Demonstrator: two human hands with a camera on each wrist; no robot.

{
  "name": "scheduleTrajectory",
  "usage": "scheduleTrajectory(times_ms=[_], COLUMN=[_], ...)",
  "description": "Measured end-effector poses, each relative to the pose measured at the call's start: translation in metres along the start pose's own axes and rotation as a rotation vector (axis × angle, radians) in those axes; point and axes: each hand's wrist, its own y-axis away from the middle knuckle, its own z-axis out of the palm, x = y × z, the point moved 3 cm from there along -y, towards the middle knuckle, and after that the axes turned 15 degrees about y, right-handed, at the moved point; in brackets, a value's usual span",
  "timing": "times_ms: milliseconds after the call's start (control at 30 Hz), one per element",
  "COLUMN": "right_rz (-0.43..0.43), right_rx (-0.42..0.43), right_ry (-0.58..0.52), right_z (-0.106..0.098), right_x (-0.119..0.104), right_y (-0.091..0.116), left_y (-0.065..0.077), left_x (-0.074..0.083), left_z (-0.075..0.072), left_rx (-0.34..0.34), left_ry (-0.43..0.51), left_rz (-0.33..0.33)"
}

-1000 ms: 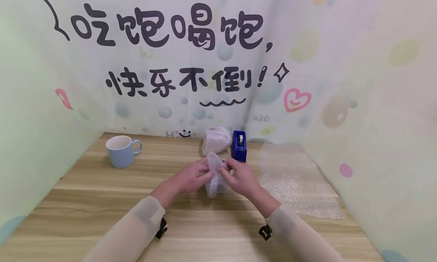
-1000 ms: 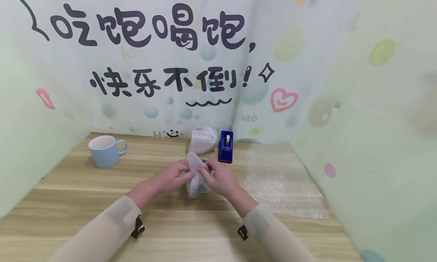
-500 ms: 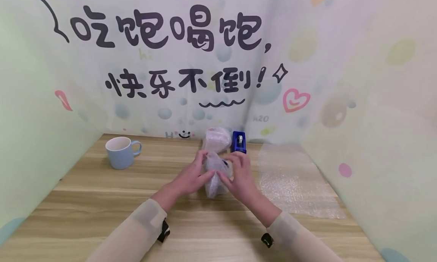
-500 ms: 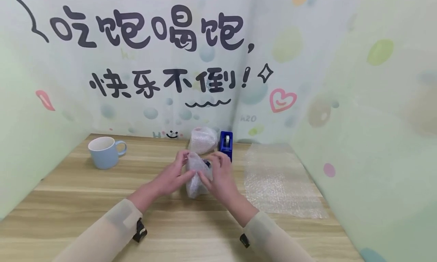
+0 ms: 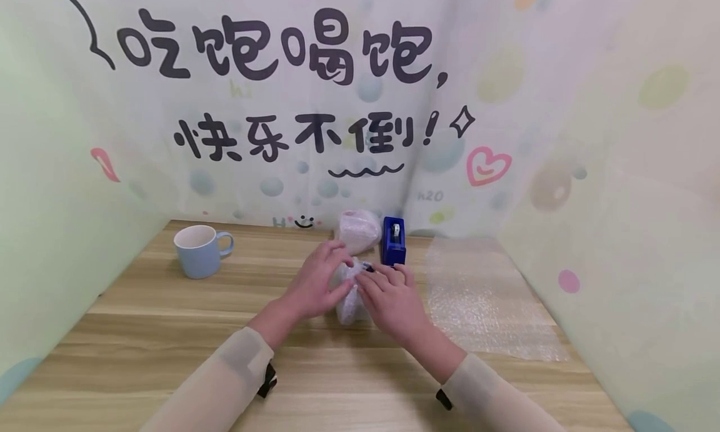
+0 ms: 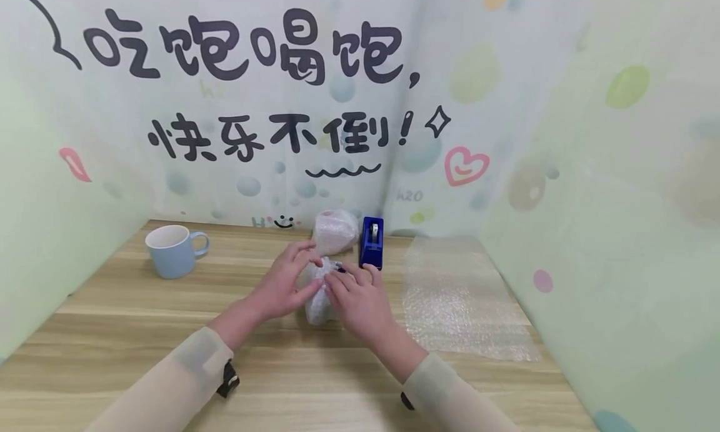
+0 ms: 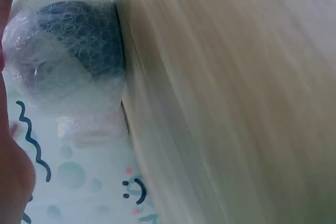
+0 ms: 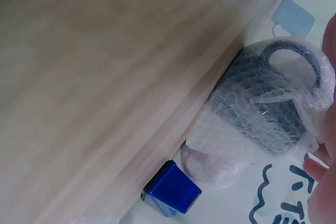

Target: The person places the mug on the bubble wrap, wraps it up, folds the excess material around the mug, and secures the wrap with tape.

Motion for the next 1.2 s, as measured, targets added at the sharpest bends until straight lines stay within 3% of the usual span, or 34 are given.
scheduleTrajectory(times_ms=[100, 200, 267, 367, 500, 667, 833, 1000, 1133, 1200], right_rz=[-0.001, 0.013, 0.026, 0.042, 0.053, 0.085, 0.147, 0.16, 0.172, 0.181], right_rx=[-0.102, -0.246, -0.342, -0.455, -0.529, -0.558, -0.571, -0.61, -0.643, -0.638], right_ry=[-0.022, -0.106, -0.186, -0.307, -0.444, -0.621, -0.749, -0.791, -0.797, -0.793], right_z=[-0.003, -0.004, -0.004, 0.001, 0.011, 0.022, 0.031, 0.033, 0.033, 0.031], right_x=[0.0, 0.004, 0.008, 0.014, 0.021, 0.026, 0.031, 0.033, 0.032, 0.03], right_y=[0.0, -0.003, -0.006, -0.01, -0.014, -0.017, -0.017, -0.017, -0.017, -0.017], left_y=[-0.001, -0.002, -0.004, -0.006, -0.011, -0.021, -0.031, -0.025, -0.01, -0.004], left_x=[0.003, 0.007, 0.009, 0.01, 0.008, 0.004, 0.005, 0.003, 0.0, -0.004], left_z=[-0.002, -0.005, -0.006, -0.006, -0.001, 0.006, 0.008, 0.007, 0.006, 0.005], left_rx=[0.018, -0.049, -0.141, -0.276, -0.359, -0.36, -0.388, -0.362, -0.228, -0.174], left_ry=[-0.161, -0.23, -0.243, -0.231, -0.168, -0.089, -0.085, -0.091, -0.119, -0.102], left_rz=[0.176, 0.227, 0.185, 0.072, -0.071, -0.176, -0.216, -0.153, 0.008, 0.007])
